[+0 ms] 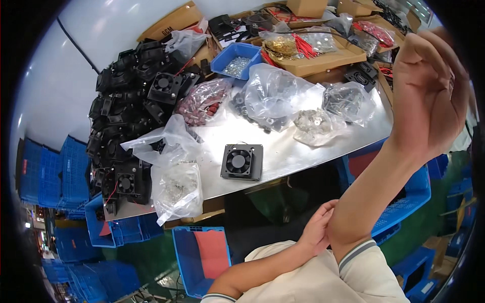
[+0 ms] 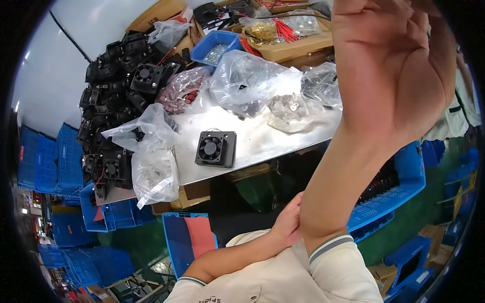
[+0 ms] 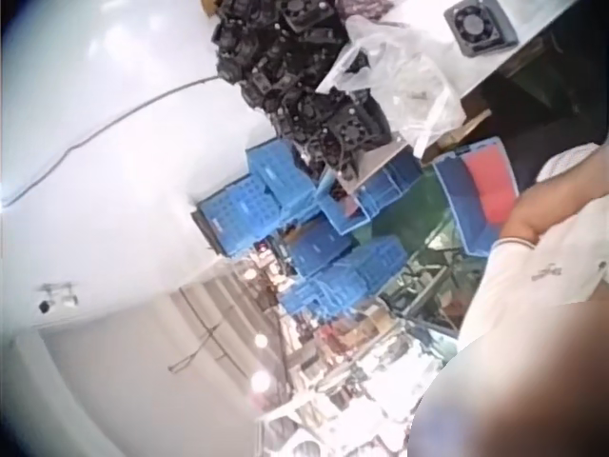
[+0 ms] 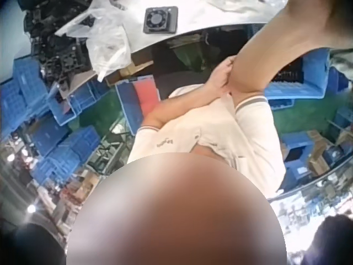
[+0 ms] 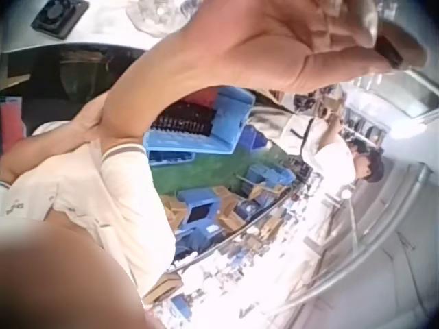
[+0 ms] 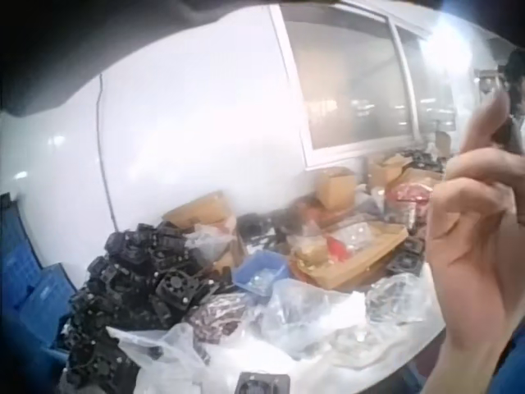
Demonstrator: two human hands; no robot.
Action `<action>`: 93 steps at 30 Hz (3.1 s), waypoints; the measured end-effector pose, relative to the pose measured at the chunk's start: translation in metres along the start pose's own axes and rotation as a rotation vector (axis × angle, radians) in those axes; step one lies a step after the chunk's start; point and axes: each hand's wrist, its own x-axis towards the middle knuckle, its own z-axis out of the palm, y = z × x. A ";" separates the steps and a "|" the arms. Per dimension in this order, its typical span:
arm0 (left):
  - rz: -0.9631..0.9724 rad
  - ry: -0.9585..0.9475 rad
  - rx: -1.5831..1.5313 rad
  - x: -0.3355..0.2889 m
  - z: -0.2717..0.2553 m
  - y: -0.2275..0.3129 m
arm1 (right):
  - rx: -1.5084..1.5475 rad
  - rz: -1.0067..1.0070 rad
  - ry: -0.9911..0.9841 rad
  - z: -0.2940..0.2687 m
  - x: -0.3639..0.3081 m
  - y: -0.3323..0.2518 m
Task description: Assembling small components into plastic cooling fan units at a factory workbench.
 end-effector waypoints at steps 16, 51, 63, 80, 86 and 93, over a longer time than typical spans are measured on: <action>0.352 0.062 0.100 -0.038 -0.035 0.085 | -0.293 -0.286 0.272 -0.080 -0.109 -0.062; 0.207 -0.023 0.350 -0.053 -0.002 0.098 | -0.836 0.191 0.383 -0.071 -0.138 0.005; 0.223 -0.270 0.039 -0.018 -0.007 0.076 | -0.035 -0.035 0.362 -0.083 -0.102 0.029; -0.132 0.033 0.086 0.010 -0.023 -0.004 | -0.431 -0.276 -0.108 -0.001 -0.003 -0.026; -0.472 -0.040 0.153 -0.022 -0.002 -0.049 | -0.449 -0.189 -0.174 0.002 0.020 -0.015; -0.422 0.163 0.136 -0.003 0.031 -0.013 | -0.520 -0.130 -0.190 -0.004 0.028 -0.013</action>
